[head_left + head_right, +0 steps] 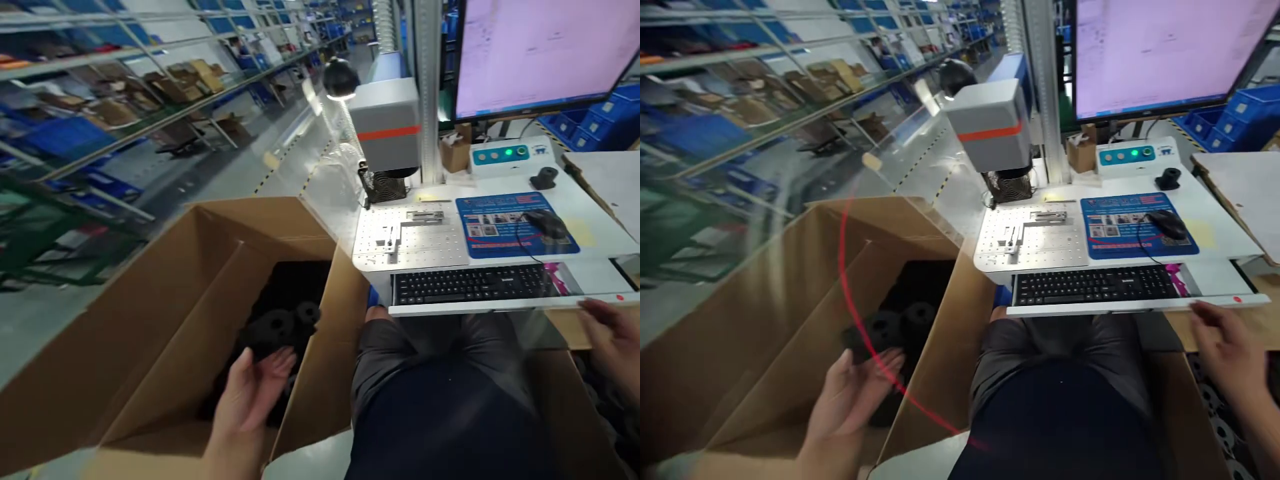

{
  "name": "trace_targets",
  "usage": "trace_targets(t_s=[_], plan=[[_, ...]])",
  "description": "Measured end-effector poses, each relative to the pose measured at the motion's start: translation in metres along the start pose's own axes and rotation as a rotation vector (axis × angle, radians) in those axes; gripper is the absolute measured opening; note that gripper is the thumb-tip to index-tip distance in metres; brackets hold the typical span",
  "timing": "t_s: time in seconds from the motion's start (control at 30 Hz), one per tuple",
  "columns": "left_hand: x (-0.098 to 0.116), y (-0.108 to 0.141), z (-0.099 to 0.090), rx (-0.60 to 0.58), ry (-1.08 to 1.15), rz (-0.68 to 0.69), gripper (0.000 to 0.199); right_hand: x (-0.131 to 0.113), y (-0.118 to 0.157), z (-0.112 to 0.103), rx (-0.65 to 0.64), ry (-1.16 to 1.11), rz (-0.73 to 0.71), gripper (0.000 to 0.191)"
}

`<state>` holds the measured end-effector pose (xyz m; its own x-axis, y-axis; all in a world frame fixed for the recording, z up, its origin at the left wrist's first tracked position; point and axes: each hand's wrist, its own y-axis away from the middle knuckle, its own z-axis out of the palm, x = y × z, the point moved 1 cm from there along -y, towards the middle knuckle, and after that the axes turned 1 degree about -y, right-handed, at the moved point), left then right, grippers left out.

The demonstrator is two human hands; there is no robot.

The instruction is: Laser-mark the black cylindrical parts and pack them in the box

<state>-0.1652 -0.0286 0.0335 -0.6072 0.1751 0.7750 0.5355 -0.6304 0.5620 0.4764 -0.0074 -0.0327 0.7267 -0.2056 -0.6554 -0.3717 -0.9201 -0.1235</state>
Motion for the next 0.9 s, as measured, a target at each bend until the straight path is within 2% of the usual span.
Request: trace_targets(t_s=[0.03, 0.1, 0.17, 0.27, 0.33, 0.4, 0.5, 0.57, 0.63, 0.7, 0.77, 0.83, 0.9], plan=[[-0.006, 0.009, 0.007, -0.086, 0.078, -0.029, 0.031, -0.048, 0.000, 0.020, 0.022, -0.116, -0.137, 0.046], [-0.019, 0.026, 0.020, -0.268, 0.204, -0.113, 0.044, -0.134, 0.011, 0.060, -0.185, -0.269, -0.359, 0.047], [-0.031, 0.040, 0.029, -0.418, 0.292, -0.198, 0.045, -0.202, 0.032, 0.095, -0.405, -0.427, -0.513, 0.066], [-0.044, 0.049, 0.036, -0.608, 0.346, -0.291, 0.038, -0.268, 0.059, 0.133, -0.671, -0.570, -0.628, 0.099], [-0.051, 0.045, 0.036, -0.701, 0.316, -0.332, 0.033, -0.295, 0.069, 0.148, -0.748, -0.634, -0.630, 0.100], [-0.057, 0.037, 0.034, -0.755, 0.261, -0.346, 0.034, -0.311, 0.073, 0.160, -0.776, -0.669, -0.594, 0.084], [-0.061, 0.021, 0.029, -0.780, 0.153, -0.374, 0.047, -0.322, 0.073, 0.172, -0.774, -0.682, -0.555, 0.066], [-0.058, 0.010, 0.027, -0.801, 0.081, -0.378, 0.060, -0.322, 0.067, 0.179, -0.723, -0.672, -0.571, 0.062], [-0.048, -0.006, 0.025, -0.836, 0.029, -0.337, 0.075, -0.319, 0.052, 0.185, -0.607, -0.629, -0.594, 0.057], [-0.038, -0.029, 0.021, -0.841, 0.009, -0.251, 0.088, -0.315, 0.025, 0.191, -0.445, -0.544, -0.567, 0.052], [-0.031, -0.058, 0.013, -0.771, 0.024, -0.156, 0.091, -0.309, -0.012, 0.198, -0.302, -0.449, -0.488, 0.050], [-0.031, -0.087, 0.002, -0.662, 0.077, -0.101, 0.086, -0.305, -0.052, 0.206, -0.228, -0.379, -0.411, 0.051], [-0.037, -0.111, -0.010, -0.582, 0.161, -0.105, 0.076, -0.301, -0.088, 0.217, -0.209, -0.319, -0.369, 0.053]])
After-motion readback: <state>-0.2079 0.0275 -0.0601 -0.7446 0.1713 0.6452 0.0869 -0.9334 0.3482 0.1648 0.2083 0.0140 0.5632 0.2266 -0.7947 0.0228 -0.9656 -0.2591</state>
